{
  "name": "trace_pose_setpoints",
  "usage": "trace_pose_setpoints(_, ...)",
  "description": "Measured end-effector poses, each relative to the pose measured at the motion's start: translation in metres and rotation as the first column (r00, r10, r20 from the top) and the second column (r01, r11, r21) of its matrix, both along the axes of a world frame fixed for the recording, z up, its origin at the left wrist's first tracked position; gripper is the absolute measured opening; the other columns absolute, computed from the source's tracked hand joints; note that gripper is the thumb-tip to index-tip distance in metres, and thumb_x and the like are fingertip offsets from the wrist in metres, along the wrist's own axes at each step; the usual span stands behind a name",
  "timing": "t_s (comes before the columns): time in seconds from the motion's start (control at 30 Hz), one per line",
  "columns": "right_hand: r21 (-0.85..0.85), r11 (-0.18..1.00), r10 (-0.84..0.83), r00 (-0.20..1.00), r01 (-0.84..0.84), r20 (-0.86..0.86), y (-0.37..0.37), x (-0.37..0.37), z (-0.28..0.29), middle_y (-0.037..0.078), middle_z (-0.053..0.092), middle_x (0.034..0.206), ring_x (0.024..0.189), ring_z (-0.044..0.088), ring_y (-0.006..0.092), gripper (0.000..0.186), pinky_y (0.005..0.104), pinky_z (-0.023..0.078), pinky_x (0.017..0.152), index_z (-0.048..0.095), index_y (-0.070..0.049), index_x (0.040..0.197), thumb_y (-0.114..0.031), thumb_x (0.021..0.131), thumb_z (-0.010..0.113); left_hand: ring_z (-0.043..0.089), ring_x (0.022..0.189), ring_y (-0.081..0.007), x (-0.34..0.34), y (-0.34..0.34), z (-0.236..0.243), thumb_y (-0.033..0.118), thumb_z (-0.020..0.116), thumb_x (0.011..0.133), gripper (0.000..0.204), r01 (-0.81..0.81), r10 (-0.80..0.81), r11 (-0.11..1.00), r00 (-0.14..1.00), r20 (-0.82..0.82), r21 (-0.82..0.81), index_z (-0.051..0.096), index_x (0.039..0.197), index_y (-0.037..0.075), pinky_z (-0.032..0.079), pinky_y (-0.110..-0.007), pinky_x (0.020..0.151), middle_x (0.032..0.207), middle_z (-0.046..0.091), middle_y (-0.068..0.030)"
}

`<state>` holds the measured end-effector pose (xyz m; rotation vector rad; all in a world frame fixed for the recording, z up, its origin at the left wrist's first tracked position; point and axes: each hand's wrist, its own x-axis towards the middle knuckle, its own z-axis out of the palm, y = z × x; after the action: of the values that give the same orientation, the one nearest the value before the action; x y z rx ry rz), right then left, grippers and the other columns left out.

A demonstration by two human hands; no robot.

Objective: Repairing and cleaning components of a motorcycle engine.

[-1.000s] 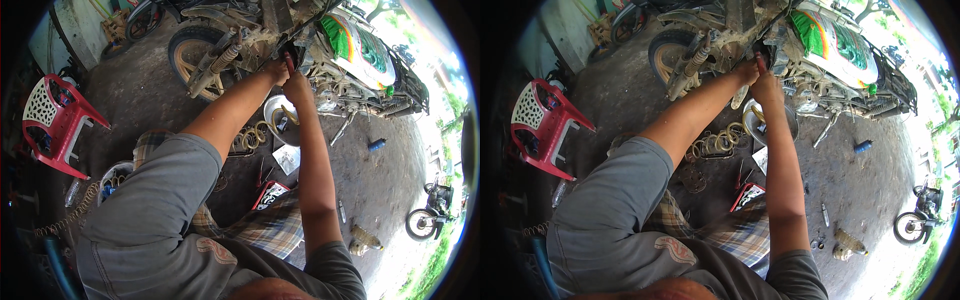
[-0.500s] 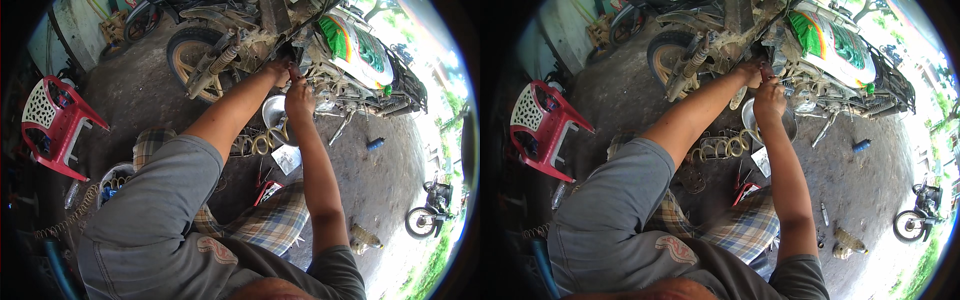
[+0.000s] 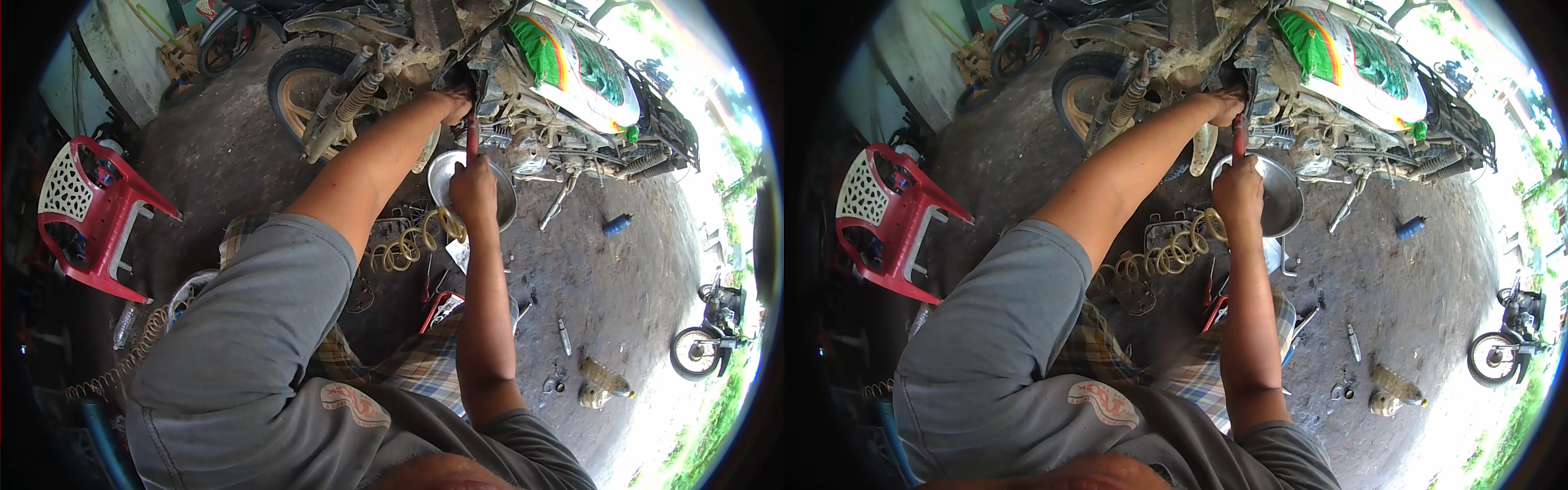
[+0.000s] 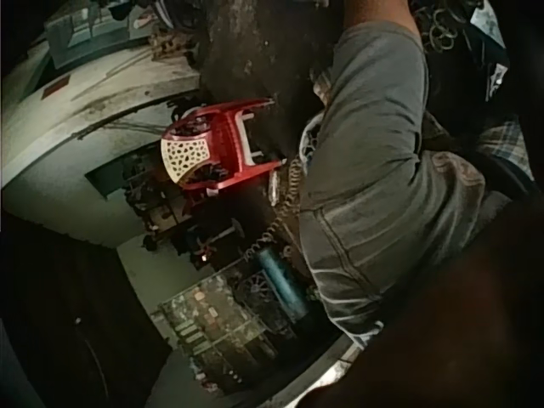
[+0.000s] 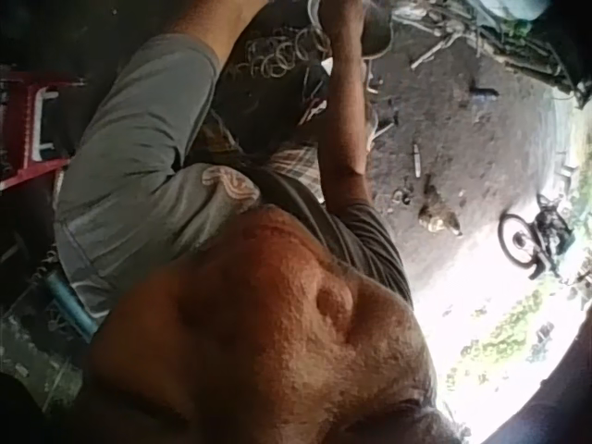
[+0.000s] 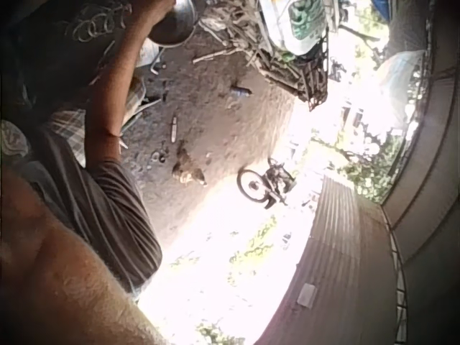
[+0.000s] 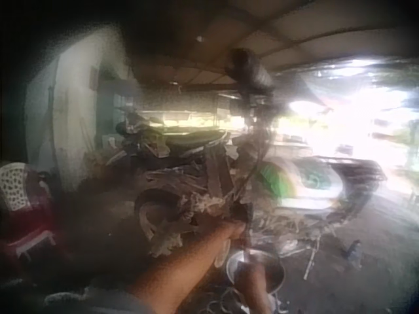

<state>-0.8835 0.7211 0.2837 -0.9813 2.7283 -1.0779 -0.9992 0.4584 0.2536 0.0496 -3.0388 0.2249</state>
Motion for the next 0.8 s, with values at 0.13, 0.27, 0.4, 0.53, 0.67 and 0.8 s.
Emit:
trace_pose_setpoints(0.13, -0.076, 0.996, -0.045, 0.999, 0.044, -0.007, 0.008, 0.026, -0.022, 0.035, 0.066, 0.105, 0.102, 0.063, 0.0523, 0.029, 0.0582, 0.049, 0.089, 0.051, 0.005, 0.110, -0.018, 0.094, 0.058, 0.045, 0.138, -0.0355, -0.003, -0.010, -0.005, 0.012, 0.061, 0.084, 0.045, 0.064, -0.042, 0.981, 0.991, -0.123, 0.182, 0.060, 0.126, -0.001, 0.038, -0.039, 0.114, 0.141, 0.053, -0.0216)
trace_pose_setpoints(0.27, -0.151, 0.984, -0.093, 0.996, 0.090, -0.008, 0.013, 0.031, -0.048, 0.033, 0.067, 0.098, 0.096, 0.064, 0.0507, 0.026, 0.0572, 0.049, 0.085, 0.054, 0.005, 0.103, -0.017, 0.093, 0.061, 0.048, 0.136, -0.0347, 0.003, 0.002, 0.015, 0.006, 0.055, 0.087, 0.042, -0.075, 0.066, 0.977, 0.996, 0.053, 0.200, 0.058, 0.128, -0.003, 0.040, -0.039, 0.113, 0.144, 0.051, -0.0236)
trace_pose_setpoints(0.4, -0.117, 0.993, -0.006, 1.000, 0.006, -0.003, 0.009, 0.015, -0.070, 0.032, 0.068, 0.094, 0.092, 0.066, 0.0500, 0.024, 0.0563, 0.051, 0.082, 0.053, 0.004, 0.103, -0.017, 0.093, 0.060, 0.050, 0.135, -0.0351, 0.012, 0.020, 0.035, 0.003, 0.052, 0.088, 0.039, -0.236, 0.190, 0.931, 0.965, 0.182, 0.278, 0.059, 0.125, -0.004, 0.043, -0.040, 0.111, 0.141, 0.054, -0.0240)
trace_pose_setpoints(0.53, -0.173, 0.985, -0.012, 1.000, 0.008, -0.024, -0.002, -0.009, -0.075, 0.032, 0.068, 0.093, 0.092, 0.067, 0.0492, 0.025, 0.0561, 0.052, 0.081, 0.053, 0.004, 0.105, -0.016, 0.093, 0.060, 0.053, 0.132, -0.0353, 0.018, 0.023, 0.040, 0.002, 0.051, 0.089, 0.036, -0.199, 0.180, 0.953, 0.979, 0.100, 0.230, 0.061, 0.123, -0.003, 0.045, -0.041, 0.109, 0.136, 0.058, -0.0234)
trace_pose_setpoints(0.67, -0.095, 0.995, -0.017, 1.000, 0.017, -0.005, -0.010, -0.029, -0.072, 0.032, 0.069, 0.094, 0.092, 0.067, 0.0492, 0.024, 0.0557, 0.053, 0.082, 0.053, 0.004, 0.106, -0.016, 0.094, 0.058, 0.053, 0.131, -0.0356, 0.020, 0.024, 0.039, 0.003, 0.056, 0.088, 0.035, -0.190, 0.171, 0.960, 0.979, 0.108, 0.205, 0.061, 0.122, -0.003, 0.046, -0.042, 0.108, 0.137, 0.058, -0.0228)
trace_pose_setpoints(0.8, -0.054, 0.998, 0.008, 1.000, -0.008, 0.002, -0.020, -0.044, -0.072, 0.033, 0.068, 0.096, 0.095, 0.066, 0.0502, 0.021, 0.0562, 0.052, 0.084, 0.054, 0.004, 0.107, -0.013, 0.094, 0.052, 0.055, 0.130, -0.0360, 0.024, 0.027, 0.042, 0.004, 0.058, 0.088, 0.036, -0.200, 0.182, 0.954, 0.978, 0.100, 0.221, 0.061, 0.123, -0.003, 0.046, -0.042, 0.107, 0.136, 0.059, -0.0230)
